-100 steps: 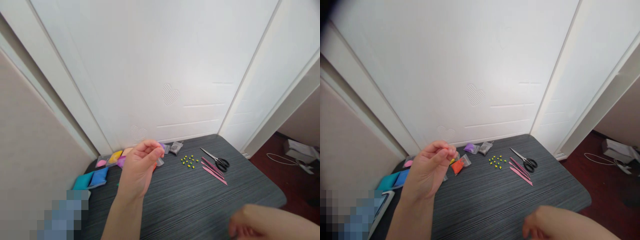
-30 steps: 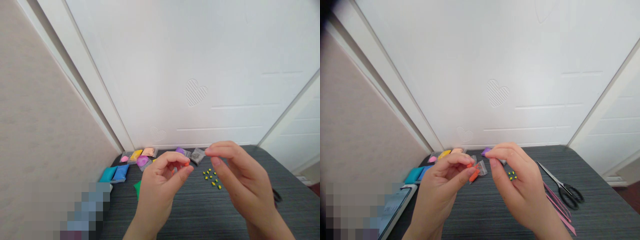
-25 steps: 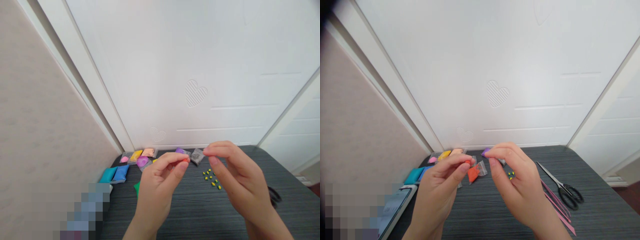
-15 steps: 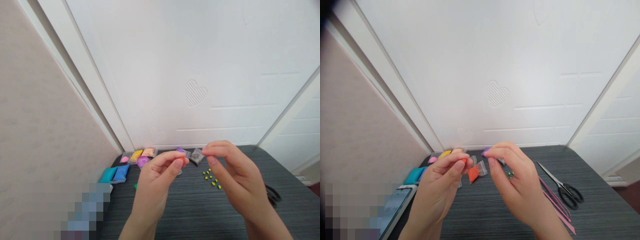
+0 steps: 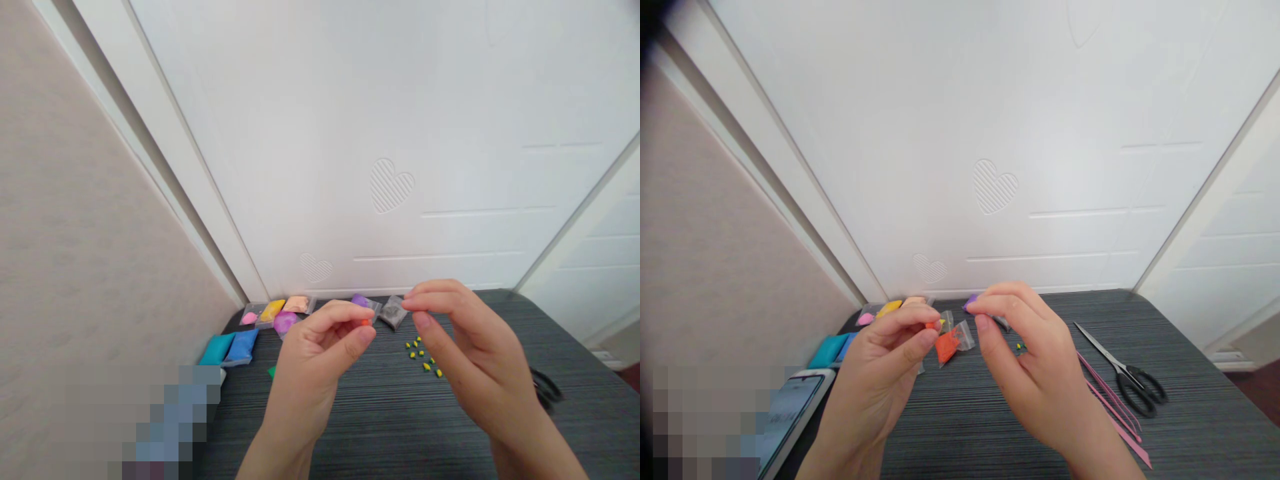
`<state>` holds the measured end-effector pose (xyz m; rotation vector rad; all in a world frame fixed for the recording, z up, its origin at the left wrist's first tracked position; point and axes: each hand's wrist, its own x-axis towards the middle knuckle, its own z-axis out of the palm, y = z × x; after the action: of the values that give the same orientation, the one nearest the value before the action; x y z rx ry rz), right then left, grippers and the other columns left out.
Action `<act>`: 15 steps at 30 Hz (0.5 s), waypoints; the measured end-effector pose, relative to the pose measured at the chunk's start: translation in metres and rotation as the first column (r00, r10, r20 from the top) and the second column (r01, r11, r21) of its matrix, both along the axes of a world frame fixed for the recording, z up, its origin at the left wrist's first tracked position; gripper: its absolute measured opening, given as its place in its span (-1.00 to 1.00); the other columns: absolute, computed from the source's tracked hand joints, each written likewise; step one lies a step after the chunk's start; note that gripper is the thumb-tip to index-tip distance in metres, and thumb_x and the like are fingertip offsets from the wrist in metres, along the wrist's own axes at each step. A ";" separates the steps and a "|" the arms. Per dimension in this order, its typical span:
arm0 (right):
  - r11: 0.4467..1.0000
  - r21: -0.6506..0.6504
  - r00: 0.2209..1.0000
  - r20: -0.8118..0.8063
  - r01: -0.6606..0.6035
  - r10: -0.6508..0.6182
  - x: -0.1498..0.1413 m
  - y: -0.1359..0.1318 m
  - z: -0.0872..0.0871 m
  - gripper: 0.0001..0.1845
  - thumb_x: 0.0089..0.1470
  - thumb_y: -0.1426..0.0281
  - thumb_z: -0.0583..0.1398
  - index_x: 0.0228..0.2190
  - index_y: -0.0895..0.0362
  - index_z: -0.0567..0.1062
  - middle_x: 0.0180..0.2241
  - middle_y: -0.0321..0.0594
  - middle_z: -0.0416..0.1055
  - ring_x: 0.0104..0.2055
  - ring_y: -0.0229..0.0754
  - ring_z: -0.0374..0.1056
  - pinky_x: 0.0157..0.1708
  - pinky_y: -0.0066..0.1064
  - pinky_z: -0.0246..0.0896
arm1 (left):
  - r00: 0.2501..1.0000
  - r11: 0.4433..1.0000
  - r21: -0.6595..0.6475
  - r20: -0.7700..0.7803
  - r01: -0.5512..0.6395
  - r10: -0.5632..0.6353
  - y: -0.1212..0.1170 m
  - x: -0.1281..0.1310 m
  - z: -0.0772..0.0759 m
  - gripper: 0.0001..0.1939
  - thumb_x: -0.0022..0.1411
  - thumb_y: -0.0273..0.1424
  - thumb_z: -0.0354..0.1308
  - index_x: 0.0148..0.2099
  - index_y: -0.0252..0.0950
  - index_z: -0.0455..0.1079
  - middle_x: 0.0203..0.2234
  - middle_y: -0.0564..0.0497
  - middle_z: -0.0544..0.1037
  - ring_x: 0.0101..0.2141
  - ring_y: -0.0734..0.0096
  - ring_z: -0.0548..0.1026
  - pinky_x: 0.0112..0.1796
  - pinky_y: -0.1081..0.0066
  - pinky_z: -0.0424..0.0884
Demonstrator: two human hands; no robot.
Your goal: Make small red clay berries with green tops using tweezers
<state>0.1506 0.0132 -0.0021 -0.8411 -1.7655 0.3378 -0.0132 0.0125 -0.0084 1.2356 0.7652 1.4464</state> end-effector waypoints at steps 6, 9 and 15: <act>1.000 0.000 1.000 0.011 0.010 -0.010 0.000 0.000 0.000 -0.81 0.03 0.50 0.09 -0.28 0.07 0.40 -0.24 -0.20 0.34 -0.17 -0.20 0.27 -0.18 -0.33 0.18 | 0.994 0.996 0.005 -0.063 -0.086 0.086 -0.001 0.001 -0.001 -0.89 0.10 -0.37 0.13 -0.39 -0.25 0.46 -0.51 0.05 0.41 -0.39 0.49 0.31 -0.34 0.51 0.23; 1.000 -0.005 1.000 0.008 0.006 -0.006 0.000 0.000 0.000 -0.80 0.03 0.52 0.08 -0.27 0.06 0.39 -0.24 -0.20 0.33 -0.16 -0.21 0.26 -0.17 -0.34 0.18 | 0.994 0.995 0.024 -0.062 -0.093 0.094 -0.002 0.001 -0.001 -0.77 0.14 -0.30 0.07 -0.47 -0.30 0.40 -0.55 0.04 0.36 -0.40 0.45 0.30 -0.31 0.46 0.24; 1.000 0.006 1.000 0.010 0.014 -0.014 0.000 0.000 0.000 -0.79 0.03 0.52 0.09 -0.27 0.06 0.40 -0.24 -0.22 0.34 -0.16 -0.21 0.25 -0.17 -0.35 0.17 | 0.993 0.994 -0.030 -0.051 -0.106 0.104 0.002 -0.003 -0.005 -0.89 0.09 -0.35 0.14 -0.38 -0.28 0.44 -0.50 0.05 0.45 -0.41 0.51 0.36 -0.34 0.52 0.28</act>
<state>0.1504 0.0136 -0.0023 -0.8517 -1.7682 0.3201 -0.0158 0.0144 -0.0136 1.2256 0.8956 1.4872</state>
